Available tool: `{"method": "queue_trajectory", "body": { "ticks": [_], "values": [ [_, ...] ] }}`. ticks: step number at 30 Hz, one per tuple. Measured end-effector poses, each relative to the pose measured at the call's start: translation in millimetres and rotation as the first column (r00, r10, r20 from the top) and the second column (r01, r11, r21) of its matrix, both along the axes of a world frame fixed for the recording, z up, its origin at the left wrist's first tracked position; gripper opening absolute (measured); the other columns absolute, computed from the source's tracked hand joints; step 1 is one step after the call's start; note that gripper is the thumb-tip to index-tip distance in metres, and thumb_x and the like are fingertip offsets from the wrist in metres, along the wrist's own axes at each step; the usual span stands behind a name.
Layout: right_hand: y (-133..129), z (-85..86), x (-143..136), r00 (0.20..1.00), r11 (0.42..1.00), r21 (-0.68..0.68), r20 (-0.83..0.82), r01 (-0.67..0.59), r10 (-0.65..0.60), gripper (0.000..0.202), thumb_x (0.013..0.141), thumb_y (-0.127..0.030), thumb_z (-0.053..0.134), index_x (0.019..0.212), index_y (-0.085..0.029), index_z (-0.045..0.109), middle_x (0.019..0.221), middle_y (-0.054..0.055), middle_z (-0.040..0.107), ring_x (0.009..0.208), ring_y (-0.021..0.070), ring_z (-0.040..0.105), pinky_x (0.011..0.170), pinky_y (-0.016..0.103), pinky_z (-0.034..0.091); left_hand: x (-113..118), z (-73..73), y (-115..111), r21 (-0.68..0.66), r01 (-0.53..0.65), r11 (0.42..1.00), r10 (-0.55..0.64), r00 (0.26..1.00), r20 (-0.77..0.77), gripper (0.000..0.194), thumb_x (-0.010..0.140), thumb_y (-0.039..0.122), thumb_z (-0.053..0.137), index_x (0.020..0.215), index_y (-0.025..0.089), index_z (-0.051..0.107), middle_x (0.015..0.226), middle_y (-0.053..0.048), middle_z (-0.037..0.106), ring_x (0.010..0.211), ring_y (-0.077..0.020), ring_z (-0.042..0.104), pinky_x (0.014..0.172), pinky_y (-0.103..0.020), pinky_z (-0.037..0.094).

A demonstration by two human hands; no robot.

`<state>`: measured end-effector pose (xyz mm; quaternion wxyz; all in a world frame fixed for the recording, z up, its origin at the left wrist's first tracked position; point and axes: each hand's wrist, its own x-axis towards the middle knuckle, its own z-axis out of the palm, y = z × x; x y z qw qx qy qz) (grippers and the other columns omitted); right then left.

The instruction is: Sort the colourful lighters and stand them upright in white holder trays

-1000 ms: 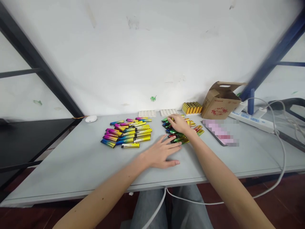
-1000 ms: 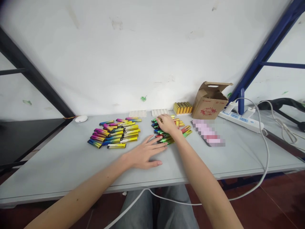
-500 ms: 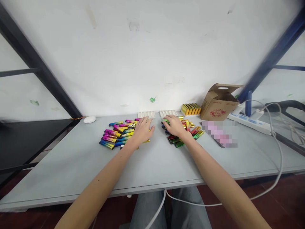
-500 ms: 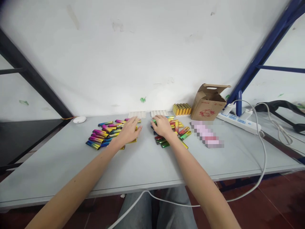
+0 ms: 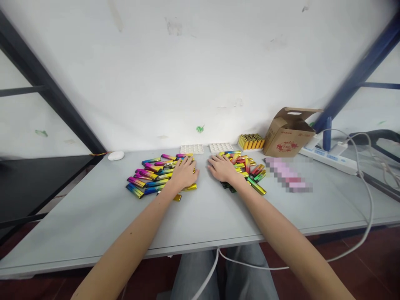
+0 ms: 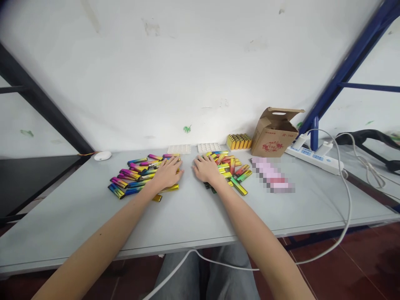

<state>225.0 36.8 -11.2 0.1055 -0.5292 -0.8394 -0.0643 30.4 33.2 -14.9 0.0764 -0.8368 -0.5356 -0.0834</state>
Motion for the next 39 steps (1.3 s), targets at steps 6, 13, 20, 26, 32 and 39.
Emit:
{"method": "queue_trajectory", "body": {
  "ticks": [6, 13, 20, 26, 32, 39],
  "values": [
    [-1.0, 1.2, 0.2, 1.0, 1.0, -0.009, 0.004, 0.003, -0.003, 0.035, 0.097, -0.037, 0.039, 0.119, -0.018, 0.06, 0.131, 0.011, 0.057, 0.125, 0.0261, 0.046, 0.107, 0.042, 0.028, -19.6, 3.1, -4.1, -0.012, 0.032, 0.999, -0.031, 0.999, 0.028, 0.044, 0.095, 0.032, 0.035, 0.131, 0.017, 0.052, 0.15, -0.011, 0.042, 0.14, -0.0274, 0.033, 0.116, -0.053, 0.022],
    [-1.7, 2.7, 0.8, 1.0, 1.0, -0.011, -0.025, -0.004, 0.003, 0.038, 0.097, -0.041, 0.039, 0.116, -0.017, 0.061, 0.131, 0.011, 0.058, 0.124, 0.0267, 0.046, 0.107, 0.041, 0.029, -8.8, 10.8, -30.6, 0.028, 0.022, 0.999, -0.024, 0.996, 0.081, 0.059, 0.095, 0.054, 0.028, 0.138, 0.018, 0.048, 0.151, -0.014, 0.039, 0.143, -0.0332, 0.026, 0.115, -0.058, 0.019],
    [-1.7, 3.1, 1.5, 1.0, 1.0, -0.017, -0.021, -0.012, 0.012, 0.039, 0.097, -0.04, 0.04, 0.12, -0.017, 0.06, 0.132, 0.012, 0.057, 0.127, 0.0268, 0.044, 0.108, 0.041, 0.027, 2.7, -2.4, -59.1, 0.021, 0.038, 0.999, -0.037, 0.999, -0.017, 0.068, 0.092, 0.06, 0.03, 0.138, 0.013, 0.047, 0.151, -0.02, 0.037, 0.142, -0.038, 0.026, 0.113, -0.06, 0.02],
    [-1.6, 1.8, 3.2, 0.999, 1.0, -0.004, -0.03, -0.017, 0.017, 0.039, 0.096, -0.04, 0.042, 0.121, -0.017, 0.06, 0.133, 0.011, 0.057, 0.126, 0.0272, 0.046, 0.108, 0.041, 0.029, -9.4, -2.5, -48.9, 0.047, 0.073, 0.996, -0.07, 0.995, -0.064, 0.053, 0.098, 0.046, 0.026, 0.136, 0.017, 0.049, 0.15, -0.017, 0.039, 0.14, -0.0339, 0.031, 0.112, -0.054, 0.025],
    [-2.2, 3.0, 3.6, 1.0, 1.0, -0.018, -0.017, -0.016, 0.016, 0.038, 0.096, -0.041, 0.042, 0.121, -0.018, 0.06, 0.132, 0.012, 0.056, 0.125, 0.0259, 0.046, 0.108, 0.04, 0.028, -23.5, 3.6, -44.5, 0.038, 0.155, 0.987, -0.151, 0.985, -0.081, 0.048, 0.099, 0.038, 0.024, 0.136, 0.022, 0.05, 0.148, -0.013, 0.043, 0.138, -0.0311, 0.035, 0.11, -0.049, 0.029],
    [-2.6, 3.8, 3.3, 1.0, 1.0, -0.018, -0.017, -0.018, 0.017, 0.038, 0.096, -0.041, 0.042, 0.12, -0.017, 0.06, 0.13, 0.012, 0.057, 0.124, 0.0265, 0.047, 0.107, 0.041, 0.029, -32.1, 3.9, -39.0, 0.012, 0.177, 0.984, -0.175, 0.982, -0.073, 0.05, 0.099, 0.041, 0.024, 0.14, 0.024, 0.047, 0.151, -0.011, 0.04, 0.14, -0.0293, 0.033, 0.112, -0.048, 0.027]
  ]
}}
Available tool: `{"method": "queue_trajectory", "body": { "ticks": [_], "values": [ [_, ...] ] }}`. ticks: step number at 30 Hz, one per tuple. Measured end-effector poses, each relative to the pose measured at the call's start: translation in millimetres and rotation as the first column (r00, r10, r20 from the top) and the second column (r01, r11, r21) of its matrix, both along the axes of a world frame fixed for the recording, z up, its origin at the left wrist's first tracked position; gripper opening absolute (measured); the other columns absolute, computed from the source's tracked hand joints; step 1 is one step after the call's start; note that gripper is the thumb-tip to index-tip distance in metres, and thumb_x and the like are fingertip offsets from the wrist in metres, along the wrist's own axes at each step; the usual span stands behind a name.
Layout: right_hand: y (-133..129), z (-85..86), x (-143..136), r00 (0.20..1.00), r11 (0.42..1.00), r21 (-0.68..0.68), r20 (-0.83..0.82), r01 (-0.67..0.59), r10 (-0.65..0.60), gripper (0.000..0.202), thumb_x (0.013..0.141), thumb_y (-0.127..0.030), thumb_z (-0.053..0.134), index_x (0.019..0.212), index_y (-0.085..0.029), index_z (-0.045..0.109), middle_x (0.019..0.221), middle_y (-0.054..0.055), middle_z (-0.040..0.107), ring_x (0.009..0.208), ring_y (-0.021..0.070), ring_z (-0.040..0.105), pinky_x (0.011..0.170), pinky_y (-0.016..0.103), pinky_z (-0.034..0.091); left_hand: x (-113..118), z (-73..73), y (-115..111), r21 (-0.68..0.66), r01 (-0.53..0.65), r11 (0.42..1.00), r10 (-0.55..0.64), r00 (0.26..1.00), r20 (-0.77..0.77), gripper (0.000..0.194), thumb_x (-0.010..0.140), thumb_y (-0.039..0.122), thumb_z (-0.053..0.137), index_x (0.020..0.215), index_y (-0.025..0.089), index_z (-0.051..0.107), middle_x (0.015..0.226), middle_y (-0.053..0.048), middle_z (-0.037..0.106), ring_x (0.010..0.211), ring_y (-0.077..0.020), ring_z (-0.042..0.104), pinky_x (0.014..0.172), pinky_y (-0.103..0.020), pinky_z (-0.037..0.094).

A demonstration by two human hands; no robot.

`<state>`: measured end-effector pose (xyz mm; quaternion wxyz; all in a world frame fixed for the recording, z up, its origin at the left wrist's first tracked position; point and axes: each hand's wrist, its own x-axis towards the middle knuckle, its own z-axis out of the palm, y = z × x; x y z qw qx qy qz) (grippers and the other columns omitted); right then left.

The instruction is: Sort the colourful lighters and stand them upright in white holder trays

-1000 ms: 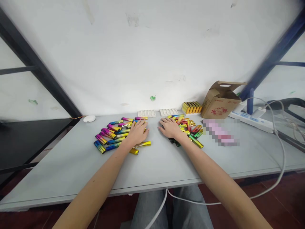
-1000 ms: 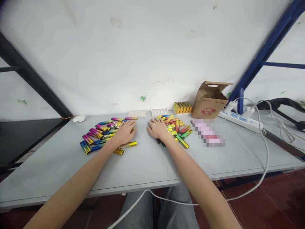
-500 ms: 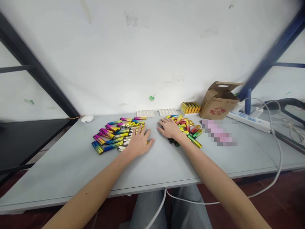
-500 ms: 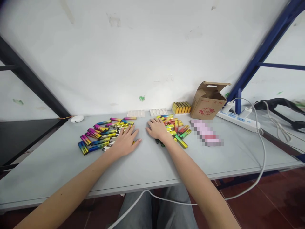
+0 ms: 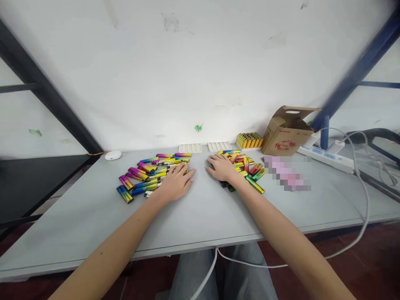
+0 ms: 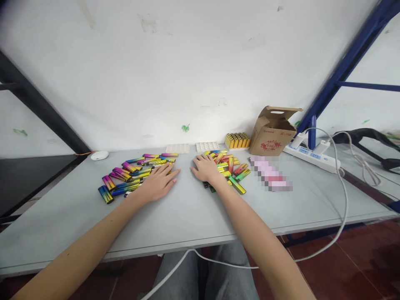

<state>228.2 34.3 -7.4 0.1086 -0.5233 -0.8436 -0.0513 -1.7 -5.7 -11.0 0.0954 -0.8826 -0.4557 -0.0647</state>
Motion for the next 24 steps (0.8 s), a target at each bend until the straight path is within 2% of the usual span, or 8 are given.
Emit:
{"method": "queue_trajectory", "body": {
  "ticks": [8, 13, 18, 21, 24],
  "values": [
    [1.3, -1.8, 0.3, 1.0, 1.0, 0.001, -0.002, -0.003, 0.003, 0.038, 0.095, -0.041, 0.043, 0.12, -0.017, 0.06, 0.131, 0.012, 0.056, 0.124, 0.0268, 0.046, 0.108, 0.042, 0.029, -5.2, 2.9, -1.0, -0.014, -0.001, 1.0, 0.001, 1.0, -0.007, 0.047, 0.099, 0.031, 0.024, 0.137, 0.019, 0.049, 0.149, -0.012, 0.042, 0.14, -0.0276, 0.033, 0.114, -0.047, 0.026],
    [0.0, -0.5, -0.6, 1.0, 1.0, -0.004, -0.003, -0.005, 0.005, 0.038, 0.095, -0.041, 0.043, 0.119, -0.017, 0.06, 0.13, 0.012, 0.057, 0.125, 0.0269, 0.046, 0.107, 0.041, 0.029, 2.2, 11.1, -0.4, -0.052, -0.036, 0.998, 0.04, 0.996, 0.079, 0.053, 0.098, 0.043, 0.029, 0.142, 0.017, 0.041, 0.151, -0.015, 0.037, 0.142, -0.0288, 0.029, 0.115, -0.048, 0.026],
    [-0.8, -0.1, -0.8, 1.0, 1.0, -0.002, -0.002, 0.001, -0.001, 0.038, 0.095, -0.041, 0.042, 0.119, -0.017, 0.06, 0.13, 0.012, 0.058, 0.125, 0.0266, 0.045, 0.107, 0.041, 0.029, 21.0, 15.3, 22.0, -0.027, -0.072, 0.997, 0.074, 0.992, 0.102, 0.056, 0.097, 0.049, 0.027, 0.141, 0.018, 0.042, 0.154, -0.014, 0.034, 0.144, -0.0286, 0.025, 0.115, -0.05, 0.024],
    [-0.8, -0.2, -0.6, 1.0, 1.0, -0.012, -0.008, 0.006, -0.007, 0.039, 0.095, -0.042, 0.043, 0.121, -0.017, 0.059, 0.132, 0.012, 0.056, 0.126, 0.026, 0.044, 0.108, 0.041, 0.027, 30.1, 10.2, 38.9, -0.031, -0.137, 0.99, 0.14, 0.984, 0.107, 0.057, 0.097, 0.049, 0.028, 0.14, 0.016, 0.042, 0.153, -0.016, 0.035, 0.143, -0.0305, 0.027, 0.113, -0.052, 0.025],
    [-1.0, -0.2, -0.6, 1.0, 1.0, -0.006, -0.01, 0.002, -0.002, 0.039, 0.095, -0.041, 0.043, 0.121, -0.016, 0.058, 0.134, 0.012, 0.055, 0.127, 0.0262, 0.043, 0.109, 0.041, 0.027, 31.9, 2.2, 49.0, -0.022, -0.128, 0.992, 0.129, 0.989, 0.066, 0.055, 0.096, 0.05, 0.029, 0.135, 0.015, 0.047, 0.15, -0.016, 0.039, 0.141, -0.029, 0.03, 0.112, -0.05, 0.027]
  ]
}}
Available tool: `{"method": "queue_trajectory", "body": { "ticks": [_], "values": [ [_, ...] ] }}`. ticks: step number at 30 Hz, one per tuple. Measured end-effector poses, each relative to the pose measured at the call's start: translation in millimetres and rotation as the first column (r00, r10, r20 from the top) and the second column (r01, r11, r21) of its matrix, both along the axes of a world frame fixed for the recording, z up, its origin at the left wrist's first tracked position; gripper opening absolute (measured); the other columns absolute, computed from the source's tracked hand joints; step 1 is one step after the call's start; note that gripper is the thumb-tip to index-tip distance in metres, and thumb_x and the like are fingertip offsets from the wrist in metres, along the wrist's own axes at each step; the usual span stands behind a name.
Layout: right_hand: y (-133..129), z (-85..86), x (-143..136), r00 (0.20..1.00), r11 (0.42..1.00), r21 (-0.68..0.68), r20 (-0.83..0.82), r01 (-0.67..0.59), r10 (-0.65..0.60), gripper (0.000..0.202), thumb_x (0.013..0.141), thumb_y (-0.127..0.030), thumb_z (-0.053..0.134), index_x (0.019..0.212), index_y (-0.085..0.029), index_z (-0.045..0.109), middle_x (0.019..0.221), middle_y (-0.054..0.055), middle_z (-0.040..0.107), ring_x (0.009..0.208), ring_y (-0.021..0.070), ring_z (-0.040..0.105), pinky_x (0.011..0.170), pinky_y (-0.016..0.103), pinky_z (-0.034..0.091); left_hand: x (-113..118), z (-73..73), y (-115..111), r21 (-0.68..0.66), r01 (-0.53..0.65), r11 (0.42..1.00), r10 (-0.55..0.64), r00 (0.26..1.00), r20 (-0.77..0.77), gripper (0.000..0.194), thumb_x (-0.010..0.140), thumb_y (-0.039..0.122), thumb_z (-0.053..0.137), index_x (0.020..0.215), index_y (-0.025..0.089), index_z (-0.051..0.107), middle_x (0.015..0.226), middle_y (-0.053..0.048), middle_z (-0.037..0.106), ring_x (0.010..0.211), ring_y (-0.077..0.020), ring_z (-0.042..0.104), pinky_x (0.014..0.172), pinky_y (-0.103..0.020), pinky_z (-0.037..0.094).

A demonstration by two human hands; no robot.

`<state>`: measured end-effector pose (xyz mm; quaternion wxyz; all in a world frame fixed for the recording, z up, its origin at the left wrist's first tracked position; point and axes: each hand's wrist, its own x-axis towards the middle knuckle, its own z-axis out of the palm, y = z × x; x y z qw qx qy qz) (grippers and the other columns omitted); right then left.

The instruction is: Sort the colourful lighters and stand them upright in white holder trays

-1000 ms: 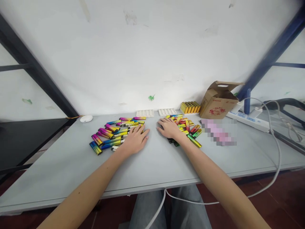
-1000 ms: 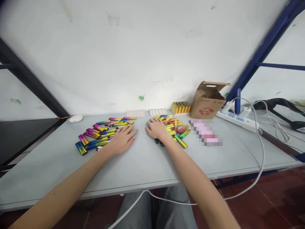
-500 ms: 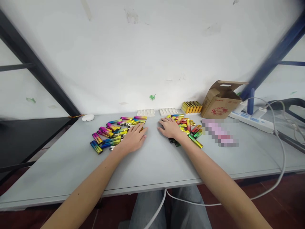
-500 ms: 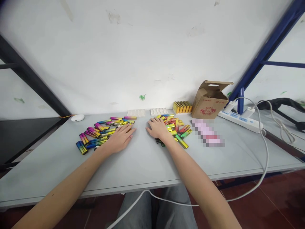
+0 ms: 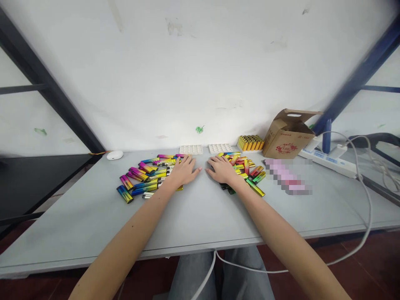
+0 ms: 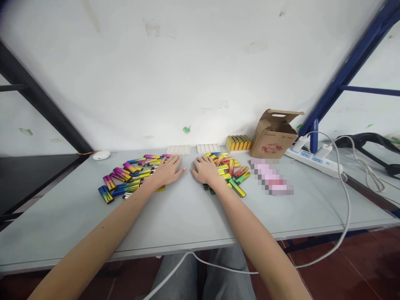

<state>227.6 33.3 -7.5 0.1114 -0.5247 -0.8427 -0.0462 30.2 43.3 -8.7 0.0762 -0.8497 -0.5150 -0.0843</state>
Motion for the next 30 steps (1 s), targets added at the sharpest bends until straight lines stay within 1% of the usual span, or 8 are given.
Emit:
{"method": "queue_trajectory", "body": {
  "ticks": [4, 10, 14, 16, 18, 21, 25, 30],
  "values": [
    [-0.5, 0.6, -0.6, 1.0, 1.0, 0.011, 0.018, -0.002, 0.002, 0.036, 0.096, -0.038, 0.043, 0.119, -0.017, 0.06, 0.131, 0.012, 0.057, 0.125, 0.0265, 0.046, 0.107, 0.041, 0.029, -7.0, -6.4, 1.6, 0.023, 0.011, 1.0, -0.01, 0.999, -0.032, 0.052, 0.097, 0.045, 0.028, 0.132, 0.013, 0.05, 0.151, -0.017, 0.039, 0.141, -0.0285, 0.032, 0.11, -0.047, 0.03],
    [-0.2, 1.2, -1.0, 1.0, 1.0, 0.01, 0.028, 0.004, -0.005, 0.036, 0.095, -0.038, 0.043, 0.12, -0.017, 0.06, 0.13, 0.012, 0.057, 0.124, 0.0269, 0.047, 0.106, 0.041, 0.03, -23.1, -4.0, -3.8, 0.041, 0.031, 0.999, -0.031, 0.999, 0.007, 0.045, 0.096, 0.04, 0.033, 0.129, 0.017, 0.053, 0.147, -0.014, 0.044, 0.138, -0.0272, 0.036, 0.111, -0.046, 0.03],
    [0.2, 1.5, -0.5, 1.0, 1.0, 0.009, 0.023, 0.015, -0.015, 0.035, 0.096, -0.024, 0.036, 0.12, -0.017, 0.06, 0.129, 0.012, 0.059, 0.123, 0.0251, 0.048, 0.106, 0.04, 0.031, -29.3, -1.7, -6.1, 0.021, 0.02, 1.0, -0.021, 1.0, 0.023, 0.048, 0.097, 0.04, 0.031, 0.134, 0.015, 0.049, 0.146, -0.013, 0.045, 0.139, -0.0271, 0.035, 0.111, -0.045, 0.029],
    [0.0, 1.9, -0.2, 0.999, 1.0, 0.003, 0.023, 0.023, -0.023, 0.037, 0.094, -0.017, 0.035, 0.12, -0.017, 0.061, 0.129, 0.011, 0.059, 0.124, 0.0244, 0.048, 0.106, 0.039, 0.031, -30.5, -1.1, -6.6, 0.005, 0.009, 1.0, -0.009, 1.0, 0.02, 0.05, 0.097, 0.04, 0.029, 0.136, 0.014, 0.048, 0.147, -0.013, 0.045, 0.139, -0.0278, 0.034, 0.112, -0.045, 0.029],
    [-0.3, 2.4, 0.1, 0.999, 0.999, -0.001, 0.023, 0.035, -0.035, 0.038, 0.091, -0.013, 0.036, 0.12, -0.016, 0.061, 0.131, 0.011, 0.058, 0.125, 0.0243, 0.047, 0.106, 0.039, 0.031, -31.3, -0.9, -6.6, -0.002, 0.013, 1.0, -0.013, 1.0, 0.014, 0.051, 0.097, 0.039, 0.029, 0.137, 0.013, 0.047, 0.148, -0.013, 0.044, 0.14, -0.0278, 0.034, 0.112, -0.045, 0.028],
    [-0.5, 2.9, 0.5, 0.998, 0.998, -0.005, 0.023, 0.064, -0.064, 0.04, 0.09, -0.013, 0.036, 0.12, -0.017, 0.062, 0.134, 0.011, 0.057, 0.126, 0.0248, 0.047, 0.107, 0.04, 0.03, -33.4, -1.3, -5.7, -0.008, 0.02, 1.0, -0.02, 1.0, -0.003, 0.05, 0.097, 0.036, 0.03, 0.137, 0.013, 0.047, 0.149, -0.013, 0.043, 0.14, -0.0271, 0.033, 0.114, -0.045, 0.027],
    [0.1, 2.9, 0.5, 0.994, 0.994, 0.004, 0.019, 0.109, -0.109, 0.038, 0.092, -0.018, 0.036, 0.116, -0.018, 0.066, 0.134, 0.01, 0.057, 0.125, 0.0257, 0.049, 0.106, 0.04, 0.033, -38.0, -2.9, -3.6, 0.005, 0.04, 0.999, -0.04, 0.999, -0.014, 0.049, 0.096, 0.032, 0.029, 0.137, 0.013, 0.048, 0.149, -0.012, 0.043, 0.14, -0.0267, 0.034, 0.114, -0.045, 0.027],
    [0.3, 2.0, 0.1, 0.989, 0.989, 0.013, 0.008, 0.15, -0.15, 0.038, 0.094, -0.021, 0.035, 0.116, -0.018, 0.066, 0.133, 0.01, 0.058, 0.126, 0.0265, 0.049, 0.106, 0.039, 0.033, -41.4, -3.6, -3.0, 0.011, 0.063, 0.998, -0.063, 0.998, 0.001, 0.047, 0.097, 0.033, 0.029, 0.134, 0.014, 0.051, 0.149, -0.01, 0.043, 0.139, -0.0264, 0.034, 0.114, -0.045, 0.028]
  ]
}}
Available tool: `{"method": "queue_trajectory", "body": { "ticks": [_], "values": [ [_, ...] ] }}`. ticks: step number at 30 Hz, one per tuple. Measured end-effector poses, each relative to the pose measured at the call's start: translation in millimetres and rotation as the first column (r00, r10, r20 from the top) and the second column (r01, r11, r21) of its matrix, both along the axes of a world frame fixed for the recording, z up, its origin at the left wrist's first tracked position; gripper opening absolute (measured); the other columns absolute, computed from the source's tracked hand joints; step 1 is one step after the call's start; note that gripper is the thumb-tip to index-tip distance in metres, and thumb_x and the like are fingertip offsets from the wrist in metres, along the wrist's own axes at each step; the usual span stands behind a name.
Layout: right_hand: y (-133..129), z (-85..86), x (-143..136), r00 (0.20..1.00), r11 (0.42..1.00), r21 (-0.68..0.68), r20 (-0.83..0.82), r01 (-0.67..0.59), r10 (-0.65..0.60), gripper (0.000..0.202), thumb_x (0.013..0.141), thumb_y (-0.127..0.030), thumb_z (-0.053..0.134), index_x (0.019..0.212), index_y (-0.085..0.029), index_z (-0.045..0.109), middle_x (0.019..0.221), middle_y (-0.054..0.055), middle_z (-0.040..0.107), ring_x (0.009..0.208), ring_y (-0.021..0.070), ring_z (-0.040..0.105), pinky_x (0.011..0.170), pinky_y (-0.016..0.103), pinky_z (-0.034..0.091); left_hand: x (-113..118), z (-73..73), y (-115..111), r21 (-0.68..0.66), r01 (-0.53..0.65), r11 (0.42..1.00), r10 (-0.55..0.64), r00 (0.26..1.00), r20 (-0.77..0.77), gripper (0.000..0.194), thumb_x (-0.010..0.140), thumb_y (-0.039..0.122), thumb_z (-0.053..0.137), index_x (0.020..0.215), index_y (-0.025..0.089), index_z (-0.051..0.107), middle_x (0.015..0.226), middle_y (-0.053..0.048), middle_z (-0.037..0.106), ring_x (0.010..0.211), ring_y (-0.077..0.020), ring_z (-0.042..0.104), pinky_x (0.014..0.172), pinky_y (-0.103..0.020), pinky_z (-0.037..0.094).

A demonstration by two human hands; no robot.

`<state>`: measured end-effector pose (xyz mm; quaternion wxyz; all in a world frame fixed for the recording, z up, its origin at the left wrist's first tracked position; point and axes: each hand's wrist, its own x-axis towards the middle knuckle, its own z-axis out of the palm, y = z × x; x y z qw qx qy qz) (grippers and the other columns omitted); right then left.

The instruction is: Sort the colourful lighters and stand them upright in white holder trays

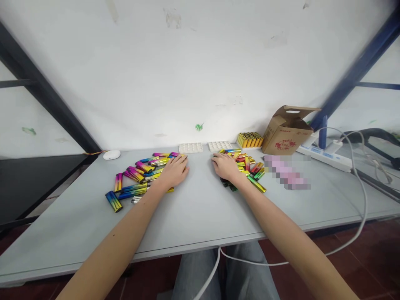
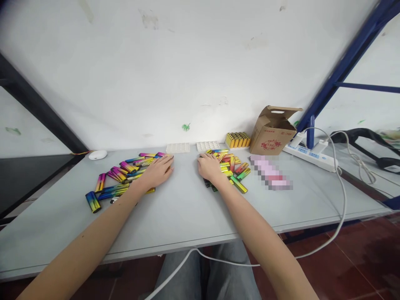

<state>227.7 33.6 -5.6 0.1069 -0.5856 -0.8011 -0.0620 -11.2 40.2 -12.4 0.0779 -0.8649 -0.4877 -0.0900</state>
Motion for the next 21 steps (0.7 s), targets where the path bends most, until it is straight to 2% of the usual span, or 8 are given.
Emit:
{"method": "queue_trajectory", "body": {
  "ticks": [6, 11, 14, 17, 21],
  "values": [
    [-1.6, -1.3, 0.9, 0.998, 0.999, 0.022, -0.044, -0.05, 0.051, 0.039, 0.094, -0.021, 0.039, 0.13, -0.016, 0.055, 0.136, 0.011, 0.056, 0.128, 0.0267, 0.046, 0.107, 0.04, 0.032, -1.9, 3.5, 0.5, -0.016, 0.055, 0.998, -0.052, 0.99, 0.128, 0.045, 0.096, 0.035, 0.034, 0.13, 0.015, 0.054, 0.141, -0.012, 0.051, 0.135, -0.0265, 0.04, 0.112, -0.045, 0.033],
    [-2.1, -1.5, 2.1, 0.995, 0.997, 0.035, -0.068, -0.073, 0.076, 0.037, 0.093, -0.022, 0.043, 0.127, -0.014, 0.055, 0.134, 0.014, 0.055, 0.128, 0.0273, 0.045, 0.105, 0.04, 0.034, -1.6, 7.3, 0.6, 0.03, 0.05, 0.998, -0.055, 0.974, 0.218, 0.041, 0.095, 0.035, 0.036, 0.121, 0.015, 0.06, 0.135, -0.013, 0.056, 0.129, -0.0266, 0.047, 0.111, -0.046, 0.035],
    [-1.8, -1.8, 1.9, 0.994, 0.995, 0.052, -0.068, -0.082, 0.086, 0.033, 0.094, -0.022, 0.044, 0.122, -0.015, 0.059, 0.132, 0.014, 0.056, 0.126, 0.0272, 0.046, 0.105, 0.04, 0.033, 4.6, 10.5, -9.3, 0.05, 0.029, 0.998, -0.038, 0.981, 0.192, 0.04, 0.096, 0.035, 0.035, 0.119, 0.015, 0.061, 0.134, -0.013, 0.057, 0.128, -0.026, 0.048, 0.11, -0.045, 0.036],
    [-1.3, -2.2, 1.6, 0.99, 0.99, 0.098, -0.091, -0.1, 0.109, 0.03, 0.094, -0.023, 0.043, 0.116, -0.015, 0.063, 0.127, 0.013, 0.06, 0.121, 0.0266, 0.049, 0.104, 0.039, 0.033, 12.9, 10.7, -25.4, 0.049, -0.014, 0.999, 0.008, 0.993, 0.121, 0.045, 0.096, 0.039, 0.035, 0.124, 0.013, 0.058, 0.14, -0.016, 0.051, 0.135, -0.0287, 0.04, 0.111, -0.049, 0.033],
    [-0.5, 0.4, 3.2, 0.976, 0.978, 0.168, -0.159, -0.122, 0.149, 0.03, 0.094, -0.022, 0.042, 0.109, -0.015, 0.067, 0.116, 0.011, 0.066, 0.113, 0.0244, 0.054, 0.102, 0.037, 0.034, 18.6, 5.5, -42.7, -0.001, 0.032, 1.0, -0.031, 0.999, 0.037, 0.054, 0.096, 0.049, 0.033, 0.133, 0.013, 0.051, 0.147, -0.017, 0.044, 0.141, -0.0302, 0.031, 0.115, -0.053, 0.023]
  ]
}}
